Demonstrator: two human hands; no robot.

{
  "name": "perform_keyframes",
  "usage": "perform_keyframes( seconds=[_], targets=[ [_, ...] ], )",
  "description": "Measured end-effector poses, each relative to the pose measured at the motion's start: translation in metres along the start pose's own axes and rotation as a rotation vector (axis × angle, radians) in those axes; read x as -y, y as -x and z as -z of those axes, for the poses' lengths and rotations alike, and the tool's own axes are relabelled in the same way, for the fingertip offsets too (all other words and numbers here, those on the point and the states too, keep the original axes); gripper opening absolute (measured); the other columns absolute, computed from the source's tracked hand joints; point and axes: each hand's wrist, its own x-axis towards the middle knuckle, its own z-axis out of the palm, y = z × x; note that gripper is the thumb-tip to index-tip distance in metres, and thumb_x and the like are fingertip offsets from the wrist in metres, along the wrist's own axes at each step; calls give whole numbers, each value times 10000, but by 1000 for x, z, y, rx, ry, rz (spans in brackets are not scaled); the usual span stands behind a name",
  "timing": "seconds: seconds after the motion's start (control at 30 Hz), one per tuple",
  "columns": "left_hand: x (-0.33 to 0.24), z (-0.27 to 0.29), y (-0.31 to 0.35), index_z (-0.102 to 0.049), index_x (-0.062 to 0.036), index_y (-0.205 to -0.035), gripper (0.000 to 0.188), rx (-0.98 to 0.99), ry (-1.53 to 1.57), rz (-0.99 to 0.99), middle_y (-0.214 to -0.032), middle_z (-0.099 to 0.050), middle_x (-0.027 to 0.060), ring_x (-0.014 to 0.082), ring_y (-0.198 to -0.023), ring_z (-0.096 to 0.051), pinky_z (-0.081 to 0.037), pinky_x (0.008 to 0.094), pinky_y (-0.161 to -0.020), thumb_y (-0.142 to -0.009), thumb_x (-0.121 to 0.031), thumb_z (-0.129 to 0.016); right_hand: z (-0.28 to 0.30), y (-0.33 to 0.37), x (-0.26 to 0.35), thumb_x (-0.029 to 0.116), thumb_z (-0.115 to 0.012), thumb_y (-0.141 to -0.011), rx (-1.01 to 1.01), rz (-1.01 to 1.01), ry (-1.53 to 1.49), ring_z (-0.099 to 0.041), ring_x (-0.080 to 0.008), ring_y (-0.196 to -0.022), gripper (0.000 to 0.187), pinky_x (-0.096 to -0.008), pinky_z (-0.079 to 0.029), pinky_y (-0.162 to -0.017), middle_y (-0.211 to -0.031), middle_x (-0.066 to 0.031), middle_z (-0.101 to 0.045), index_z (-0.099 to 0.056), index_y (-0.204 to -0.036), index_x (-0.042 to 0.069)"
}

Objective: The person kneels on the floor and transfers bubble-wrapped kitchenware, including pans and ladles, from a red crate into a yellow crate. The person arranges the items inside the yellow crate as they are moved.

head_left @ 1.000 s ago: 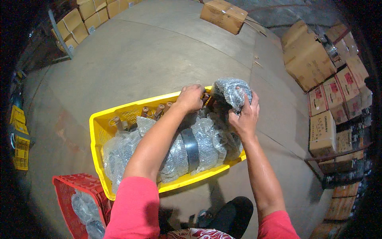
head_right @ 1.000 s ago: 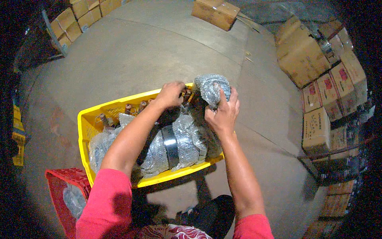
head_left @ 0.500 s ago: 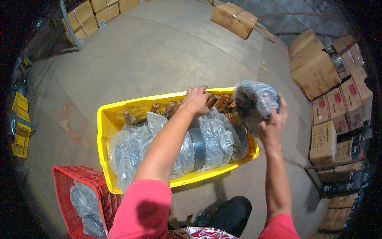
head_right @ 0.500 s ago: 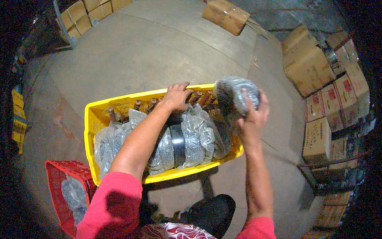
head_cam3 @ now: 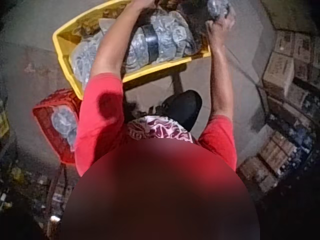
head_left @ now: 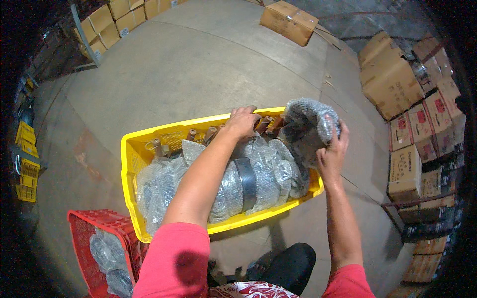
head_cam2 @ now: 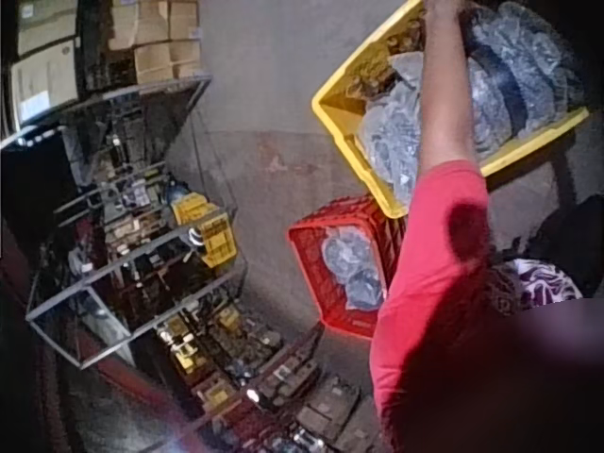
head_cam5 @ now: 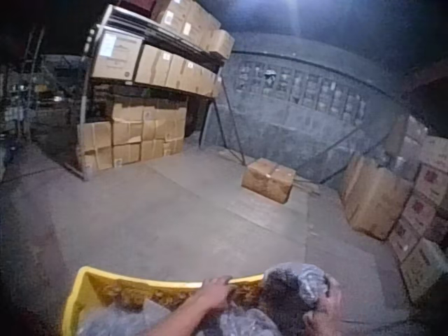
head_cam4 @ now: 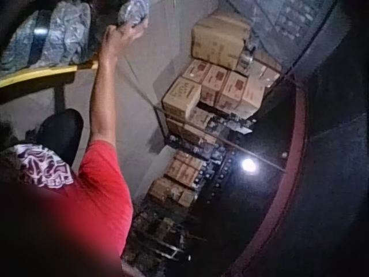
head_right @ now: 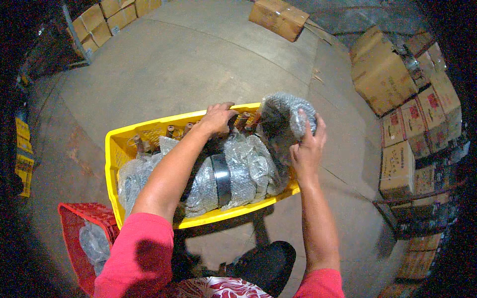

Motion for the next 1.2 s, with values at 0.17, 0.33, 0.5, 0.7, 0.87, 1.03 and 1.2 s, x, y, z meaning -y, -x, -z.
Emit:
perform_keyframes(
  seconds=[0.17,0.33,0.5,0.7,0.87,1.03,1.2],
  targets=[
    [6,-2,0,-633,-184,-1342,632,-34,6,-53,-1493,-463,122,356,-1339,-468,-379,487,-1111,-725,-85,-724,-59,-2,-12,-56,-506,-644,41,-18,22,-401,-435,-1356,784,-485,-340,-1152,-1465,-183,-411,-525,-1410,109],
    [8,-13,4,-612,-180,-1358,608,-149,-24,-95,-1502,-446,150,375,-1348,-459,-371,498,-1121,-763,-94,-706,-67,-5,-45,-35,-536,-646,38,7,-111,-406,-419,-1367,799,-490,-346,-1145,-1489,-173,-415,-539,-1415,183],
    [3,3,55,-443,-196,-1490,642,-227,-120,-54,-1532,-399,214,403,-1421,-389,-340,527,-1159,-873,-143,-614,-75,-2,-70,-9,-573,-692,116,-138,-129,-413,-399,-1374,770,-478,-334,-1156,-1489,-202,-421,-468,-1452,66],
    [-30,71,264,-564,-18,-1330,500,-636,92,-163,-1421,-472,276,446,-1312,-476,-399,538,-1105,-845,-101,-649,-93,-12,-130,144,-703,-795,196,-150,-542,-558,-338,-1244,719,-434,-417,-1086,-1401,-214,-553,-439,-1441,-29],
    [12,85,505,-574,-56,-1308,468,-824,139,456,-1197,-632,236,379,-1165,-612,-487,488,-1012,-858,-149,-668,-125,-14,-202,191,-622,-832,-36,259,-159,-316,-397,-1437,776,-469,-242,-1198,-1545,-235,-360,-326,-1515,-27],
    [60,1,727,-604,32,-1249,440,-969,250,1636,-1201,-677,228,352,-1134,-651,-504,416,-951,-904,-235,-667,-140,-7,-207,172,-671,-834,-26,100,-404,-330,-414,-1429,786,-481,-245,-1202,-1535,-276,-361,-324,-1505,-46],
    [75,-109,787,-518,17,-1366,676,-437,1108,1804,-1287,-622,254,368,-1158,-635,-499,444,-979,-895,-441,-677,-126,-16,-190,131,-690,-831,22,98,-152,-365,-414,-1407,789,-457,-265,-1198,-1524,-276,-375,-321,-1504,-51]
  ],
)
